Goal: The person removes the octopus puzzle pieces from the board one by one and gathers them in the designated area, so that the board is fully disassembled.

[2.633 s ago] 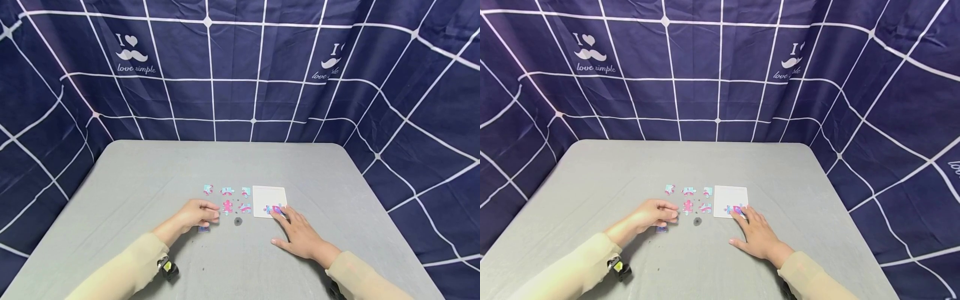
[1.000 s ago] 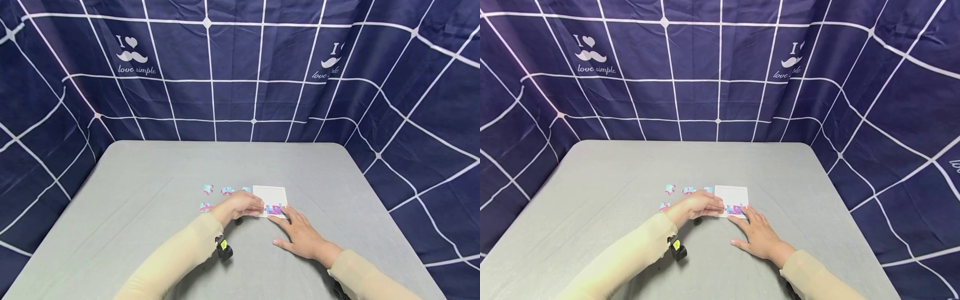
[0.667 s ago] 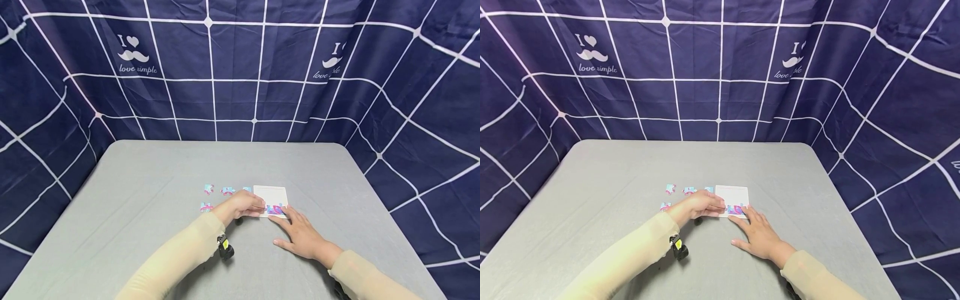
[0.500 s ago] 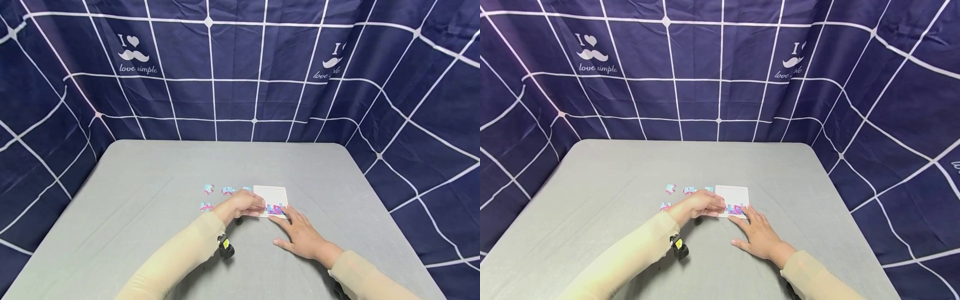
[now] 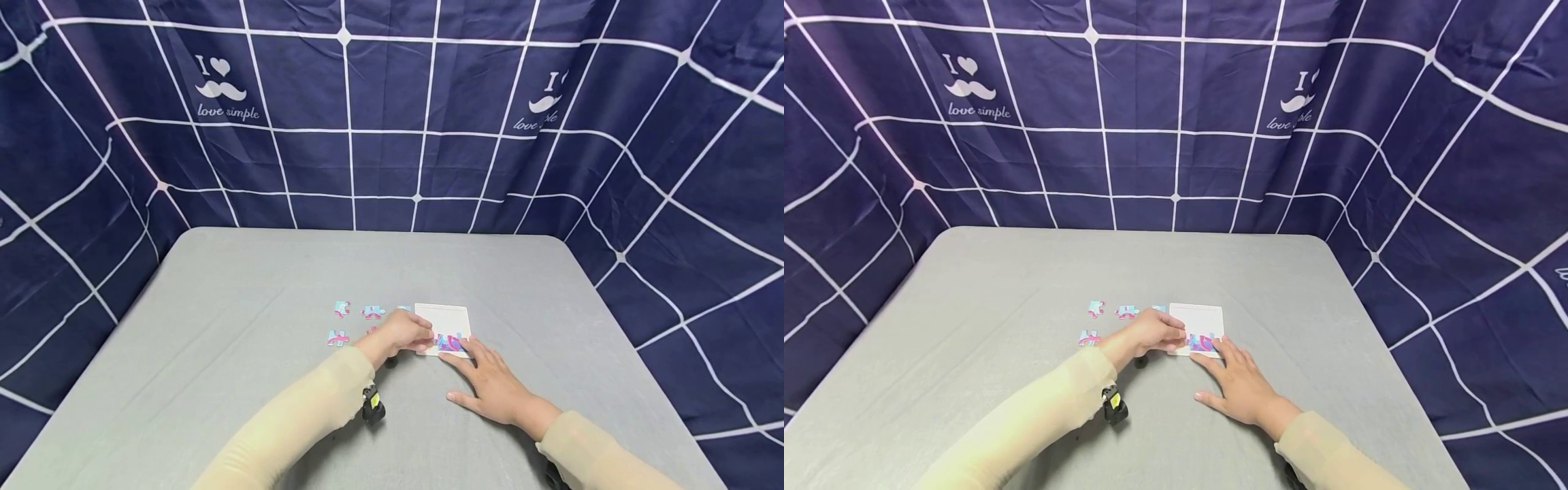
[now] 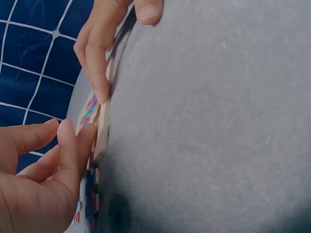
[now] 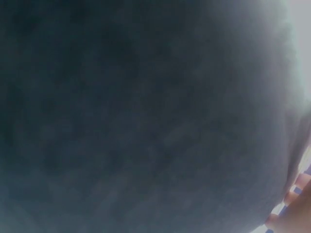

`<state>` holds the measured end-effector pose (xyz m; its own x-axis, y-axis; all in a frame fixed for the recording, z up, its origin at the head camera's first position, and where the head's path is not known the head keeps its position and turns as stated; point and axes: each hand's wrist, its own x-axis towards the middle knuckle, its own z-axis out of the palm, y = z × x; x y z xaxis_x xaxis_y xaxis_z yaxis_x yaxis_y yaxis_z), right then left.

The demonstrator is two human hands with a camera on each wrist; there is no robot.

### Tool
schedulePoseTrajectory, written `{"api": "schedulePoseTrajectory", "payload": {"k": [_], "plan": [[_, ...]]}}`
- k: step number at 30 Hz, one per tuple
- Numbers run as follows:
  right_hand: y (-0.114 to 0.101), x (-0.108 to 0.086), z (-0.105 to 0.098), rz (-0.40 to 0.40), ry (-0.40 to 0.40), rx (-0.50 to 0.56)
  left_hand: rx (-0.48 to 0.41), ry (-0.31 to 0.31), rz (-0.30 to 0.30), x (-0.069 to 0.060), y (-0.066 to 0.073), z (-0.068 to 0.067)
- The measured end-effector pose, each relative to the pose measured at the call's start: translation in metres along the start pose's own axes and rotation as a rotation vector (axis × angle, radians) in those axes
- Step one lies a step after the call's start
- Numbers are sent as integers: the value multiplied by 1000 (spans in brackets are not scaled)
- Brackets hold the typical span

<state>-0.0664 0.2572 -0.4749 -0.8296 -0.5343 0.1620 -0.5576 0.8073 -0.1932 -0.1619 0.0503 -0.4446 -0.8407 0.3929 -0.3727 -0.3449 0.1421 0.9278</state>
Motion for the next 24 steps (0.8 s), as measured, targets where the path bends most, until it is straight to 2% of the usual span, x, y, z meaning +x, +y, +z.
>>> {"api": "schedulePoseTrajectory", "payload": {"k": [5, 11, 16, 24], "plan": [[2, 0, 0, 11, -13, 6, 78, 17, 14, 1, -1, 3], [3, 1, 0, 20, -30, 24, 134, 41, 18, 2, 1, 6], [3, 1, -1, 40, -58, 33, 173, 35, 32, 3, 0, 9], [1, 1, -3, -9, 4, 16, 212, 64, 45, 2, 1, 14]]}}
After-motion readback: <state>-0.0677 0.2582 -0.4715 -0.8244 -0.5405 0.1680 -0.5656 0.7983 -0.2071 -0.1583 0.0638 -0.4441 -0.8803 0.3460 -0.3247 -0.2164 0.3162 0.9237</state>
